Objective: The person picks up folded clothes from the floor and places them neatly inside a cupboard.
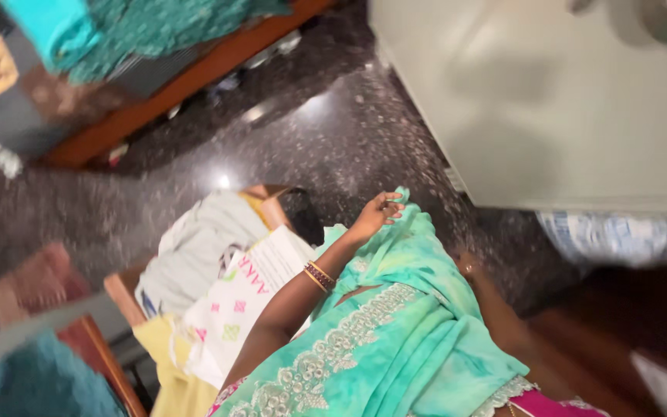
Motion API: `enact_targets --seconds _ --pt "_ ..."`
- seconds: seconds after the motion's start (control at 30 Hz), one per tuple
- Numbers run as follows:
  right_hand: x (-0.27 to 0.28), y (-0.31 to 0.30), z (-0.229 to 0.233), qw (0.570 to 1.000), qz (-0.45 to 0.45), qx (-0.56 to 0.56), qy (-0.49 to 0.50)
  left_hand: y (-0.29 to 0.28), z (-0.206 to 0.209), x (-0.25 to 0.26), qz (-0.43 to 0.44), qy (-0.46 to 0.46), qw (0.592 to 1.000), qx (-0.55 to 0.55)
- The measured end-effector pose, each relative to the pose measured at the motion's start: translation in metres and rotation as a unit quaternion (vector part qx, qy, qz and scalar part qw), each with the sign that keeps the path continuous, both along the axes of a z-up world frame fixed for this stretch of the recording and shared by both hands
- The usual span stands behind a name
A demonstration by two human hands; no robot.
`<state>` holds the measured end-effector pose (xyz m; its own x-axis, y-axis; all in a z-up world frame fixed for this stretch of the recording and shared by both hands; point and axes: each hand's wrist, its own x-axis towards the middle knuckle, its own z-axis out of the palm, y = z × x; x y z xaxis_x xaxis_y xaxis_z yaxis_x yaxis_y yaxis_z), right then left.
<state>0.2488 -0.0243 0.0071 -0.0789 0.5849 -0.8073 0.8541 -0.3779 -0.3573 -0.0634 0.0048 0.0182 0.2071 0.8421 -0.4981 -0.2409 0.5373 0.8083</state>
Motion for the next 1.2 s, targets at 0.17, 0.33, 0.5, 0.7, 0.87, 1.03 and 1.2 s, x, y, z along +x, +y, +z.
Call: enact_targets --seconds 0.17,0.33,0.5,0.7,0.87,1.03,1.2 --pt "-0.009 0.048 0.036 0.986 0.144 -0.075 -0.042 -0.006 0.001 -0.026 0.122 0.001 0.992 0.003" --pt "-0.053 0.144 0.047 0.976 0.216 -0.02 -0.031 0.016 -0.003 -0.043 0.213 -0.017 0.977 -0.015" --pt "-0.111 0.247 0.056 0.967 0.239 0.091 0.003 0.068 0.006 -0.061 0.245 -0.011 0.97 -0.005" --pt "-0.173 0.35 0.064 0.975 0.187 0.089 0.074 0.159 0.002 -0.1 0.279 -0.033 0.96 0.016" --pt "-0.21 0.405 0.035 0.96 0.275 0.027 0.042 0.206 0.058 -0.155 0.357 -0.006 0.931 0.079" --pt "-0.271 0.45 -0.034 0.824 0.558 0.086 -0.048 0.19 0.106 -0.198 0.443 -0.03 0.892 0.085" --pt "-0.401 0.463 -0.01 0.846 0.53 0.043 -0.021 0.148 0.094 -0.253 0.529 -0.035 0.845 0.071"
